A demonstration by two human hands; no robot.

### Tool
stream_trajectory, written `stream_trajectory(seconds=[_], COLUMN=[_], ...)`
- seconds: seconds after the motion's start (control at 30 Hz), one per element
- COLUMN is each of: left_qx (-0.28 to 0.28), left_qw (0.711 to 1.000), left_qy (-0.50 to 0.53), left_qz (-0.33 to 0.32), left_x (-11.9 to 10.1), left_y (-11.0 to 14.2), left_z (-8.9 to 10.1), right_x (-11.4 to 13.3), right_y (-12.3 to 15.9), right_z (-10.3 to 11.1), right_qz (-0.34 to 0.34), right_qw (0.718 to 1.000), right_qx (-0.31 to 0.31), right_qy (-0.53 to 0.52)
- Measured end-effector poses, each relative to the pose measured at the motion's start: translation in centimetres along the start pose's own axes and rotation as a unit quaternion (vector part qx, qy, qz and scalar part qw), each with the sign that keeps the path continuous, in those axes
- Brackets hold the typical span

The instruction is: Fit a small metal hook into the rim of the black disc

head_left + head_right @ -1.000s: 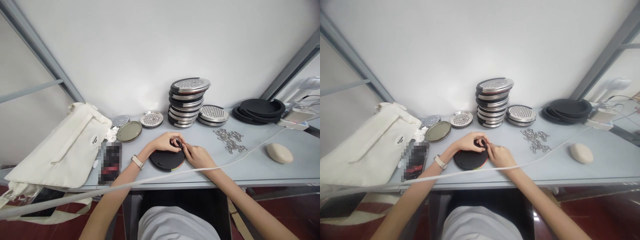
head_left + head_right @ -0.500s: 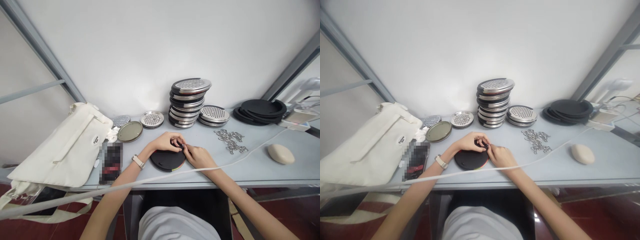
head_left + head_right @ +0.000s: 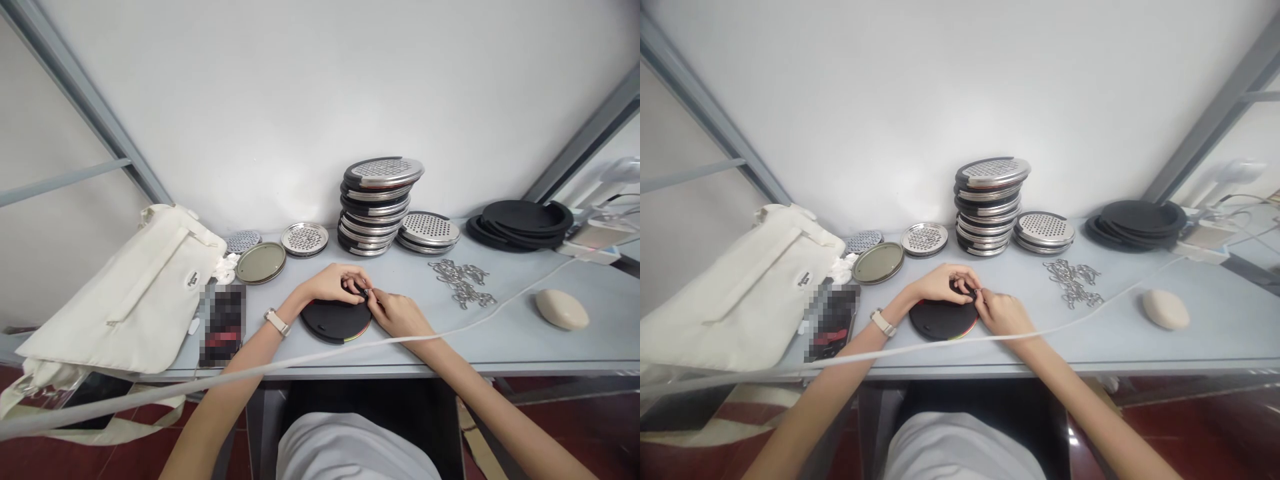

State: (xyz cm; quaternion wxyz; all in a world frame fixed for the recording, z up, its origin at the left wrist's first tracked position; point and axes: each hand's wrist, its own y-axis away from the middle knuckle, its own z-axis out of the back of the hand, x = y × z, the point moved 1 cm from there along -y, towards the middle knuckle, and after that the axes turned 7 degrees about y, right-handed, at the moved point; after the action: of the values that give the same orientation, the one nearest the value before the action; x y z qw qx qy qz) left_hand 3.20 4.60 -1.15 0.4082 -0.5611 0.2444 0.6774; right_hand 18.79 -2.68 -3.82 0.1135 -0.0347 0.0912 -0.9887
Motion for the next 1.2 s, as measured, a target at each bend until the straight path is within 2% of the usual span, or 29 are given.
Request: stream_trajectory(seconds=[0.57, 1.2], left_qx=[0.003, 0.008], left_qw=[1.0, 1.0], left_qy=[0.002, 0.0], left_qz=[0.003, 0.015], left_x=[0.07, 0.06], left_y=[0.03, 0.04], left_z=[0.04, 0.09], right_x=[-0.12, -0.12], right_y=[0.04, 0.19], right_z=[-0.24, -0.06], right_qz=[0.009, 0.004], right_qw=[1.0, 1.0], right_qx=[-0.017, -0.004], right_qy=[0.012, -0.016])
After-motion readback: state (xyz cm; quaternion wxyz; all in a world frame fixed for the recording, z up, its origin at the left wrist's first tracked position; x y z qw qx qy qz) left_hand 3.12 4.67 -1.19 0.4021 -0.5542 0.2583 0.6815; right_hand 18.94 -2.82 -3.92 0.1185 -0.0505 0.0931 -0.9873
